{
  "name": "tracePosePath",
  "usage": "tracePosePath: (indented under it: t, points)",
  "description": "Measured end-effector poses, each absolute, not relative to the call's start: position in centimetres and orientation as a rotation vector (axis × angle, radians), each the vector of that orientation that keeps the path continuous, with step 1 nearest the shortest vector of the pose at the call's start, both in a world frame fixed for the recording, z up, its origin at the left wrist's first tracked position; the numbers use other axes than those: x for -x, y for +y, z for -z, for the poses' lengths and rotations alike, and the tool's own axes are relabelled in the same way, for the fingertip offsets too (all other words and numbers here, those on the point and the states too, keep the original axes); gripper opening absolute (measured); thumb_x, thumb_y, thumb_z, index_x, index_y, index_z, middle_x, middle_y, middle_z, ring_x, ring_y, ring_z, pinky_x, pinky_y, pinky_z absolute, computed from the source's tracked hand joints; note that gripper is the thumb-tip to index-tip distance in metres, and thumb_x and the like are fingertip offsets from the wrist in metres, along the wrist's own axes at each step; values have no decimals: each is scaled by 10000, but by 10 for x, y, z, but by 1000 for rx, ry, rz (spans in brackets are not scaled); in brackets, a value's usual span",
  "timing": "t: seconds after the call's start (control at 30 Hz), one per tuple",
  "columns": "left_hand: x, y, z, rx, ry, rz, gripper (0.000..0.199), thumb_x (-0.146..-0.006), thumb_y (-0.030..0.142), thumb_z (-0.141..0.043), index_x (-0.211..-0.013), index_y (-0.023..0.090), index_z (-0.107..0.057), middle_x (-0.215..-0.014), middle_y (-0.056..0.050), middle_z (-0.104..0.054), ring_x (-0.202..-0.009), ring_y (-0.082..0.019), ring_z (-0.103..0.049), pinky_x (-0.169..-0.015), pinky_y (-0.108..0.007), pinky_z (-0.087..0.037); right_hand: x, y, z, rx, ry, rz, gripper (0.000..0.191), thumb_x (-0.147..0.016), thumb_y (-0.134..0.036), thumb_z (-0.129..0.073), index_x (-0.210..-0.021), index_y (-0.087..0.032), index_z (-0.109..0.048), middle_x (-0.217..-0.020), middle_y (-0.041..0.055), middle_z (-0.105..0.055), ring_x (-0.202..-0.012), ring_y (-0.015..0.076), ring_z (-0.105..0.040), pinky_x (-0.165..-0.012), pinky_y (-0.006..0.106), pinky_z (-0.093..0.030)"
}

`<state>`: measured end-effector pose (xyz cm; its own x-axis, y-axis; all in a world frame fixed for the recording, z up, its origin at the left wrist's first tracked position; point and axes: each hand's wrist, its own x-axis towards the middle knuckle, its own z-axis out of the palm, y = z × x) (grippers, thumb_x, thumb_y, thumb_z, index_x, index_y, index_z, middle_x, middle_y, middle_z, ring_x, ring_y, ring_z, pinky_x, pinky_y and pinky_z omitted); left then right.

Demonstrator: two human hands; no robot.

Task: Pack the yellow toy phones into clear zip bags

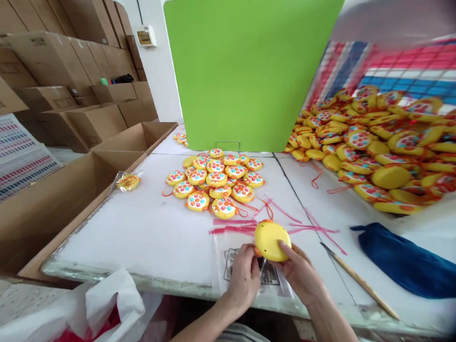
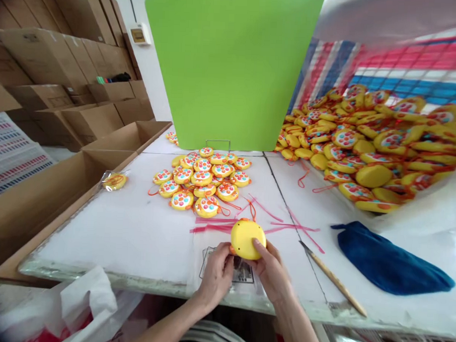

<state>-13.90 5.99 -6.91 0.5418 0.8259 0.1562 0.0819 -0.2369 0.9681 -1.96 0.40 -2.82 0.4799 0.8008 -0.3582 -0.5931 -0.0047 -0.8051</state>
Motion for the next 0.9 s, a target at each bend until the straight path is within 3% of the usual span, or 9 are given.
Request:
tracePosePath:
  t: [0.17, 0.27, 0.37, 0.5, 0.6, 0.73, 0.9]
  points:
    - [143, 51, 65, -1842, 731, -774, 529, -657, -51, -463, -1125, 183, -546, -1199, -88, -528, -1123, -220, -490, -1017, -402, -398, 13, 4, 28, 1063, -155, -1099, 334, -675, -328, -785, -952, -200, -647, -947, 18, -722, -853, 208, -681, -714, 321, -589]
    - [151, 57, 60, -2149, 749, -690, 499, -739, -7, -469, -1201, 180, -505, -1248, -91, -504, -1204, -228, -419, -1063, -405, -361, 14, 9, 39, 1079, -91, -1098, 311, -651, -312, -799, -898, -193, -653, -896, 18, -724, -785, 193, -683, -632, 285, -588]
    - [155, 75, 56, -2522, 817, -536, 346, -818, 45, -435, -1134, 146, -535, -1181, -105, -539, -1149, -244, -442, -996, -400, -421, 16, 11, 50, 1121, -71, -1115, 336, -630, -282, -812, -918, -198, -659, -858, 1, -724, -734, 168, -679, -569, 226, -568]
    - [153, 95, 60, -2642, 853, -411, 222, -852, 94, -447, -1036, 134, -565, -1016, -97, -583, -925, -244, -512, -832, -401, -488, 20, 9, 52, 1178, -158, -1080, 548, -633, -288, -806, -1142, -235, -612, -994, 0, -719, -874, 187, -669, -668, 220, -560]
    - [151, 98, 63, -2664, 891, -384, 151, -874, 115, -439, -925, 138, -579, -914, -85, -579, -847, -242, -508, -756, -398, -482, 22, 10, 45, 1259, -155, -1060, 580, -625, -335, -796, -1163, -217, -613, -976, 18, -730, -900, 214, -666, -697, 243, -558]
    - [149, 99, 61, -2689, 853, -391, 118, -864, 114, -452, -860, 146, -565, -917, -81, -576, -892, -253, -497, -780, -414, -450, 18, 16, 38, 1352, -148, -1070, 510, -637, -384, -760, -1096, -192, -648, -906, 35, -736, -855, 237, -670, -624, 253, -553]
    - [150, 103, 60, -2632, 824, -413, 93, -834, 99, -482, -873, 167, -533, -892, -52, -588, -845, -228, -508, -781, -398, -445, 4, 18, 28, 1513, -299, -986, 554, -703, -531, -683, -1146, -218, -567, -905, 35, -674, -694, 198, -613, -449, 237, -505]
